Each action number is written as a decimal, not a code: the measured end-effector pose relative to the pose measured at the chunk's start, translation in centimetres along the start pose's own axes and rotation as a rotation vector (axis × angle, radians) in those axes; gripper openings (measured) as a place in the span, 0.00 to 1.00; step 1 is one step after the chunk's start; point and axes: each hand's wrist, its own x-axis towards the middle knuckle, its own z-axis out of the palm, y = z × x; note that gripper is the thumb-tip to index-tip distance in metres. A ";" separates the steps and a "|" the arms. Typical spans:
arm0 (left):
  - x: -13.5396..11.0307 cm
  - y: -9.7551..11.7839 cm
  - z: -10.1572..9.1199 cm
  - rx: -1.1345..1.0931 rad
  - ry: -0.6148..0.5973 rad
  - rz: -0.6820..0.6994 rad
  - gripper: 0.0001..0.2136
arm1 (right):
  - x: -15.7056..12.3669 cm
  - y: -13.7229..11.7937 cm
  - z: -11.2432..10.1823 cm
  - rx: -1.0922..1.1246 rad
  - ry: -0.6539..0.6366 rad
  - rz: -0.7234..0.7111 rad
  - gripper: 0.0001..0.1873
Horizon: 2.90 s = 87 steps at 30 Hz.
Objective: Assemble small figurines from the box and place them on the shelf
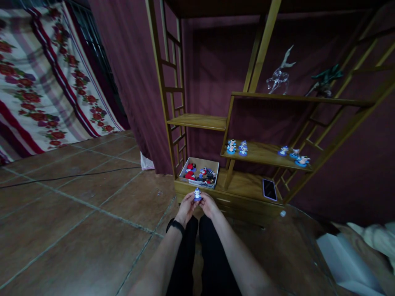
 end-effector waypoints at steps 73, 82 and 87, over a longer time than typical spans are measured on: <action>1.9 -1.6 -0.7 -0.017 -0.047 0.070 0.10 | 0.7 0.2 -0.3 -0.250 -0.020 -0.123 0.16; 1.8 -1.5 -0.2 0.010 -0.031 0.088 0.11 | 0.4 0.1 0.0 -0.222 -0.018 -0.147 0.14; 1.6 -1.5 -0.2 0.010 -0.031 0.108 0.12 | 0.3 0.1 0.0 -0.225 -0.042 -0.152 0.13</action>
